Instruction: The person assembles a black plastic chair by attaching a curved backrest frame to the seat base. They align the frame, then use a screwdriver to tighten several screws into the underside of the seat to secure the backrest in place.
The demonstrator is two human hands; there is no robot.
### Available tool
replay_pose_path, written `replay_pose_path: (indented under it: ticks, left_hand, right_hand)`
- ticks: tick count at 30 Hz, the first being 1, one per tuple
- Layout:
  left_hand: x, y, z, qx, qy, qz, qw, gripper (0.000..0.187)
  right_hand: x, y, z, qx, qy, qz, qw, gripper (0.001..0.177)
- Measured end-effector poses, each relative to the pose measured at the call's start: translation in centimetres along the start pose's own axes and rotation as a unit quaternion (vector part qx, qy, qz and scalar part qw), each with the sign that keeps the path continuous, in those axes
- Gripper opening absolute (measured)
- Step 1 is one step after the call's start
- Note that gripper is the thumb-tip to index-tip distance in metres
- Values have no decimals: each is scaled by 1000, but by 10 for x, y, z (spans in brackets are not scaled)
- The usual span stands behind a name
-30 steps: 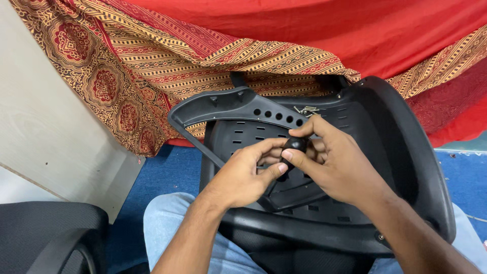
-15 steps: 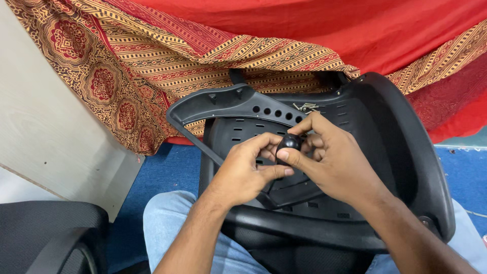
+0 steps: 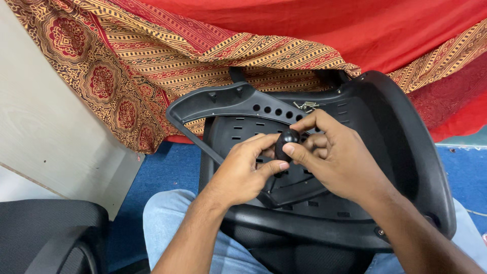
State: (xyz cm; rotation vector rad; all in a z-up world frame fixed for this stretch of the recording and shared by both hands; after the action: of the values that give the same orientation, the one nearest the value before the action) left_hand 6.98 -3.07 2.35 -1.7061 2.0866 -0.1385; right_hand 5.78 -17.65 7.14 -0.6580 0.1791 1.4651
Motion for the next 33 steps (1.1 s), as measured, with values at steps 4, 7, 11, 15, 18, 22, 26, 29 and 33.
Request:
replay_pose_path:
  ticks: [4, 7, 11, 15, 18, 22, 26, 29, 33]
  left_hand:
    - [-1, 2, -5, 29, -3, 1, 1000, 48]
    - [-1, 2, -5, 25, -17, 3, 1000, 48]
    - [-1, 2, -5, 12, -17, 5, 1000, 48]
    - [0, 3, -4, 12, -24, 15, 1000, 46]
    - [0, 3, -6, 31, -7, 28, 999, 45]
    - [2, 3, 4, -31, 27, 46, 998, 49]
    - [4, 3, 1, -59, 111, 61, 990, 51]
    - [4, 1, 3, -82, 40, 24, 996, 49]
    - [2, -2, -4, -49, 41, -7, 998, 43]
  right_hand:
    - [0, 0, 0, 3, 18, -4, 1000, 32]
    - [0, 1, 1, 10, 15, -4, 1000, 31]
    - [1, 0, 2, 31, 22, -2, 999, 31]
    - [0, 2, 1, 46, 25, 4, 999, 32]
    - [0, 3, 5, 20, -23, 15, 999, 32]
    - [2, 1, -4, 19, -22, 40, 999, 28]
    - [4, -2, -7, -7, -46, 20, 999, 22]
    - [3, -3, -5, -33, -39, -6, 999, 25]
    - [1, -2, 1, -53, -1, -32, 998, 30]
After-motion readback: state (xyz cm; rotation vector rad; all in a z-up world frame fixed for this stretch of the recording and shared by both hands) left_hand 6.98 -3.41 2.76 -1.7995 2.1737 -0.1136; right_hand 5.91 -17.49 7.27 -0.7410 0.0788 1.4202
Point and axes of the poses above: each hand's wrist, its own y-axis away from the middle knuckle, its own x-axis out of the palm, z = x × y, the point moved 8 cm from there along -y, towards the middle knuckle, and after that the axes turned 10 degrees about -z, right-handed, at the moved point
